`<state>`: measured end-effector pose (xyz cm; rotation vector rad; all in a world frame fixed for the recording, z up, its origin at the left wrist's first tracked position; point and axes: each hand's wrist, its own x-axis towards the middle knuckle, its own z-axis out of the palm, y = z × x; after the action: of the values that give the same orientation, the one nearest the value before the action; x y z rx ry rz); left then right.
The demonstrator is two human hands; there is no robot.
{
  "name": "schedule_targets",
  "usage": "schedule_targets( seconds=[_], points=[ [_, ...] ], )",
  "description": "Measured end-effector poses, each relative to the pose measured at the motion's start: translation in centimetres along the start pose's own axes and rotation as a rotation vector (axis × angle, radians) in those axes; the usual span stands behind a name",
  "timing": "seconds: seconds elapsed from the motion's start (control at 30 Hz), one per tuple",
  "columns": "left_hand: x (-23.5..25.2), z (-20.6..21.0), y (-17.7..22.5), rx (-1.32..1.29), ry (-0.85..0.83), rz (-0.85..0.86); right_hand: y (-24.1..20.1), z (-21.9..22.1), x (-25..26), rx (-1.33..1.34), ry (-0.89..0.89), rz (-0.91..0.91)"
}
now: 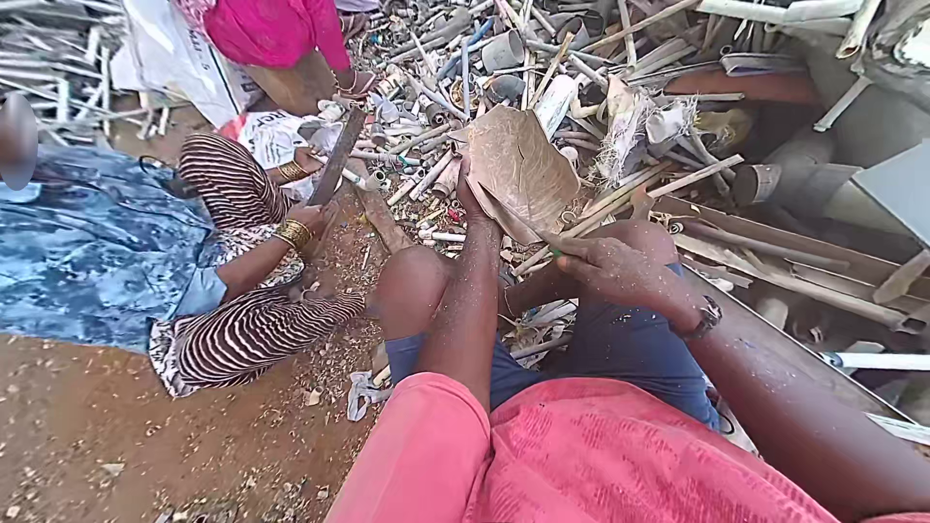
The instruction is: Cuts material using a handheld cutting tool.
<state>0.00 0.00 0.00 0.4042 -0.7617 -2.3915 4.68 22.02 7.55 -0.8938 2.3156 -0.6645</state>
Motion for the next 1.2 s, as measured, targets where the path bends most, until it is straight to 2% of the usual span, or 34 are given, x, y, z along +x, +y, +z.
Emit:
schedule_targets(
  seconds=[0.07,0.13,0.2,0.27,0.33,0.43,0.47,0.6,0.77,0.87,1.0,1.13,1.2],
  points=[
    [-0.8,1.4,-0.1,0.020,0.025,-0.052,-0.4,-0.4,1.6,-0.114,0.126,0.037],
    [-0.5,0.5,-1.7,-0.030,-0.101,-0.099,-1.2,-0.7,3.3,-0.103,0.193,0.061],
    [0.1,-0.2,-2.5,-0.058,-0.148,-0.127,-1.9,-1.3,4.0,-0.039,0.143,0.026],
    [0.6,-0.7,-2.3,-0.035,-0.128,-0.078,-1.9,-1.5,4.2,-0.045,0.088,-0.028],
    [0.5,-1.0,-2.0,0.035,-0.108,-0.059,-1.9,-1.9,4.5,-0.110,0.112,-0.016],
    [-0.5,-0.4,-2.1,0.048,-0.145,-0.146,-1.9,-2.5,4.4,-0.096,0.235,0.023],
    [-0.5,-0.2,-2.2,0.028,-0.159,-0.173,-2.0,-2.9,4.3,-0.073,0.228,0.020],
    [0.2,-0.6,-1.6,0.039,-0.120,-0.142,-1.9,-3.8,4.4,-0.069,0.078,0.031],
    [-0.5,-0.2,-2.4,0.087,-0.177,-0.189,-2.4,-3.9,4.8,-0.165,0.250,0.019],
    [-0.1,-0.4,-1.8,0.126,-0.182,-0.150,-3.2,-4.3,5.4,-0.215,0.169,0.001],
    [-0.5,-0.4,-2.4,0.160,-0.221,-0.188,-3.4,-4.1,5.7,-0.221,0.274,0.018],
    [-0.5,-0.8,-2.2,0.222,-0.235,-0.221,-3.7,-4.3,6.6,-0.279,0.201,0.034],
    [-0.6,-0.7,-2.1,0.212,-0.244,-0.231,-3.4,-4.4,7.2,-0.261,0.222,0.041]
  ],
)
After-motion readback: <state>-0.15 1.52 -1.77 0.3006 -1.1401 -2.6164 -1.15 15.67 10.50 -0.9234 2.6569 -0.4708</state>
